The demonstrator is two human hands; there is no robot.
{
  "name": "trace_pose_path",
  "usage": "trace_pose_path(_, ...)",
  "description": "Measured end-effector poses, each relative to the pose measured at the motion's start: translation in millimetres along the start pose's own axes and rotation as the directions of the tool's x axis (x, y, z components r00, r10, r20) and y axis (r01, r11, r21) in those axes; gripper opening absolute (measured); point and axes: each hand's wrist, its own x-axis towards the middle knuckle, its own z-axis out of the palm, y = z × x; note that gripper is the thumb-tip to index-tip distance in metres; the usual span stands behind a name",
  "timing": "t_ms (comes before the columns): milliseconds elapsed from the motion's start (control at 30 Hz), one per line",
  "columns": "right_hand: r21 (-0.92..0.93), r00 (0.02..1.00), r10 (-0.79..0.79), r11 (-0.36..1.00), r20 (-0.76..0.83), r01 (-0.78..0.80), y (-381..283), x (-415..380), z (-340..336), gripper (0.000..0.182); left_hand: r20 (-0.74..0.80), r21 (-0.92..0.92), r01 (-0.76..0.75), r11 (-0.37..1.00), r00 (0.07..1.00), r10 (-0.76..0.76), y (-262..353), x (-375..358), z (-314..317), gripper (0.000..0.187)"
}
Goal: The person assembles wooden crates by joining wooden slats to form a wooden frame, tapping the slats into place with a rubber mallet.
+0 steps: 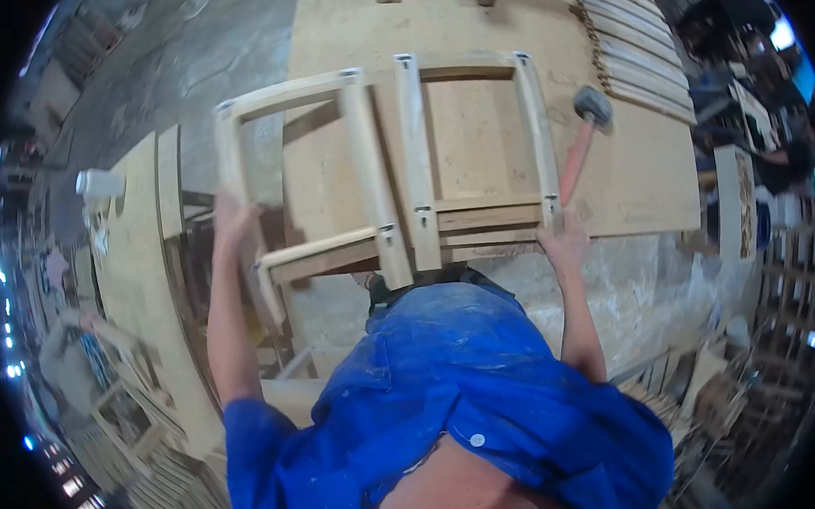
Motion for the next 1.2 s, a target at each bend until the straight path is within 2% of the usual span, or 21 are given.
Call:
trace_pose_path(33, -0.074, 1.000, 0.017, 0.997, 0.000, -0.017, 9, 0, 0, 0.047, -0.024, 0.126, 0.040, 0.991, 0.999, -0.037, 17, 5, 23, 0.081)
trace_pose_path(100, -0.009, 1.000, 0.027, 1.000, -0.005, -0.027, 22, 9, -14, 0.045, 0.076, -0.200, -0.038, 0.979, 0.996, 0.054, 39, 14, 64, 0.083)
trace_pose_path(167, 0.050, 0.998, 0.057, 0.997, -0.001, -0.057, 29, 18, -23, 0.043, 0.055, 0.123, -0.115, 0.986, 0.993, 0.109, 12, 55, 102, 0.084)
trace_pose_path(233, -0.058, 0.989, 0.103, 0.994, 0.106, -0.097, 36, 25, -31, 0.046, -0.085, -0.066, -0.233, 0.970, 0.970, 0.227, 33, 47, 125, 0.084)
trace_pose_path(300, -0.115, 0.975, 0.128, 0.988, 0.183, -0.108, 41, 27, -39, 0.053, -0.029, -0.005, -0.152, 0.988, 0.988, 0.152, 26, 62, 129, 0.085)
trace_pose_path(367, -0.140, 0.954, 0.149, 0.983, 0.259, -0.116, 41, 29, -39, 0.066, 0.172, -0.039, -0.175, 0.984, 0.969, 0.180, 57, 37, 95, 0.097)
trace_pose_path(433, -0.121, 0.915, 0.087, 0.992, 0.393, -0.042, 41, 35, -49, 0.075, 0.051, -0.056, -0.224, 0.973, 0.973, 0.227, 9, 45, 115, 0.100)
trace_pose_path(467, -0.245, 0.849, 0.167, 0.968, 0.501, -0.046, 19, 40, -64, 0.075, 0.052, -0.137, -0.295, 0.945, 0.951, 0.305, 36, 4, 75, 0.105)
trace_pose_path(500, -0.381, 0.819, 0.195, 0.924, 0.540, 0.032, 23, 48, -67, 0.078, 0.017, -0.044, -0.198, 0.979, 0.980, 0.199, 28, -20, 66, 0.107)
trace_pose_path(533, -0.498, 0.786, 0.221, 0.858, 0.577, 0.124, 26, 57, -70, 0.080, -0.086, -0.097, -0.152, 0.984, 0.986, 0.144, 16, -51, 61, 0.107)
trace_pose_path(567, -0.519, 0.868, 0.116, 0.836, 0.483, 0.178, 22, 66, -72, 0.072, -0.152, -0.082, -0.120, 0.989, 0.983, 0.107, 4, -95, 45, 0.105)
trace_pose_path(633, -0.201, 0.885, 0.036, 0.977, 0.465, 0.066, -86, 84, -90, 0.066, -0.259, -0.063, -0.048, 0.997, 0.965, 0.030, -14, -167, 9, 0.104)
trace_pose_path(667, 0.085, 0.892, -0.205, 0.979, 0.404, 0.187, -108, 103, -78, 0.064, -0.402, 0.101, -0.084, 0.991, 0.908, 0.118, -27, -213, -14, 0.102)
trace_pose_path(700, 0.357, 0.871, -0.403, 0.886, 0.281, 0.295, -130, 120, -67, 0.062, -0.506, 0.275, -0.097, 0.957, 0.831, 0.229, -36, -258, -35, 0.100)
trace_pose_path(767, 0.664, 0.706, -0.701, 0.576, 0.102, 0.477, -263, 107, -92, 0.064, -0.616, 0.409, 0.104, 0.906, 0.764, 0.190, -34, -344, -72, 0.098)
trace_pose_path(833, 0.830, 0.321, -0.908, -0.049, -0.269, 0.555, -368, 103, -96, 0.069, -0.701, 0.392, 0.260, 0.883, 0.706, 0.104, -49, -422, -89, 0.101)
trace_pose_path(900, 0.728, 0.135, -0.764, -0.524, -0.631, 0.442, -458, 59, -115, 0.062, -0.741, 0.339, 0.395, 0.854, 0.671, -0.016, -58, -497, -91, 0.103)
trace_pose_path(967, 0.428, 0.120, -0.412, -0.850, -0.903, 0.307, -527, 2, -142, 0.057, -0.769, 0.280, 0.518, 0.808, 0.625, -0.135, -65, -564, -84, 0.104)
trace_pose_path(1067, 0.100, 0.201, -0.057, -0.972, -0.978, 0.215, -577, -54, -163, 0.049, -0.786, 0.115, 0.593, 0.797, 0.545, -0.292, -70, -650, -40, 0.104)
trace_pose_path(1167, 0.098, 0.229, -0.073, -0.990, -0.971, 0.100, -590, -91, -167, 0.046, -0.796, 0.103, 0.680, 0.726, 0.494, -0.350, -72, -692, 8, 0.097)
trace_pose_path(1200, 0.114, 0.234, -0.097, -0.992, -0.967, 0.059, -590, -99, -168, 0.045, -0.792, 0.187, 0.746, 0.639, 0.499, -0.352, -73, -698, 22, 0.095)
